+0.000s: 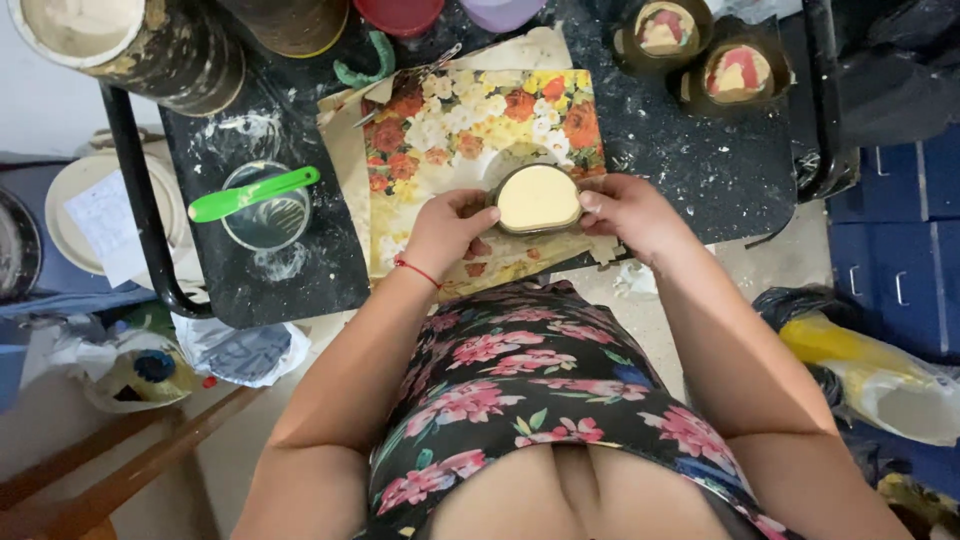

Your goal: Mixing dental plaster in a bowl and pouring it into circular molds on a laboratory bench

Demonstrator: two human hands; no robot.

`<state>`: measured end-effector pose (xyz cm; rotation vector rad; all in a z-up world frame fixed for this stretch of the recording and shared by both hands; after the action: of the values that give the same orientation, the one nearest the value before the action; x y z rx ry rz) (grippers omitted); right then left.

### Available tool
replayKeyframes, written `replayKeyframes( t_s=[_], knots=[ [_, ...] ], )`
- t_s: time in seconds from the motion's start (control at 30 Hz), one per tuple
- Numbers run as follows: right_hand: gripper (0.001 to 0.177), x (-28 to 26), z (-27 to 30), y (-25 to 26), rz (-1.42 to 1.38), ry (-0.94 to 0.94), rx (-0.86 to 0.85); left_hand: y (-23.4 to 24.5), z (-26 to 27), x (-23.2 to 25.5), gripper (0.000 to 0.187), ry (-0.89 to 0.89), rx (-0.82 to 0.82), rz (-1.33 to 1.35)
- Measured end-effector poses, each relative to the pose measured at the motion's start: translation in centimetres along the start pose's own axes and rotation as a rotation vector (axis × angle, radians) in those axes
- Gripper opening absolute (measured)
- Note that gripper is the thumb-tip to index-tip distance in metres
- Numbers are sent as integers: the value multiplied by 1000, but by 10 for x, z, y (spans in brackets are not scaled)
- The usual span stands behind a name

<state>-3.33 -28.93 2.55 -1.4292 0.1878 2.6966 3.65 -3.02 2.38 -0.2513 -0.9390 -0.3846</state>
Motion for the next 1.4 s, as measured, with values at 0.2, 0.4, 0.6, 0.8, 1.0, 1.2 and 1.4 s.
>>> replayKeyframes(
  t_s=[0.2,0.4,0.6,0.8,1.0,1.2,1.4],
  knots=[
    [35,-19,23,-1,120,26,86,-2,17,28,50,26,21,-75],
    [34,-3,7,3,143,65,87,1,-10,4,50,-18,16,-75],
    [27,9,-3,4,181,103,114,-2,-8,10,44,-55,14,-68],
    [26,-5,7,4,194,133,122,-2,0,20,48,-60,21,-41],
    [29,-7,7,10,204,114,123,-2,-1,16,45,-43,36,-45],
    [30,-9,5,8,219,115,109,-4,-5,14,47,-29,38,-55],
    [32,-17,6,5,220,113,101,-2,-12,14,48,-9,2,-140]
  ],
)
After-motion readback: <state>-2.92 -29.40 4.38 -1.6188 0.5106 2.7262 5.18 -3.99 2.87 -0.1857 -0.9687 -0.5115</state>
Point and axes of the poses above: each hand's wrist, its own z-axis away from the middle knuckle, its own y-axis out of the back of the hand, x = y × z, the point moved 8 cm from there along -z, towards the middle knuckle, and after that the axes turned 3 degrees about z, right-handed, at the moved point
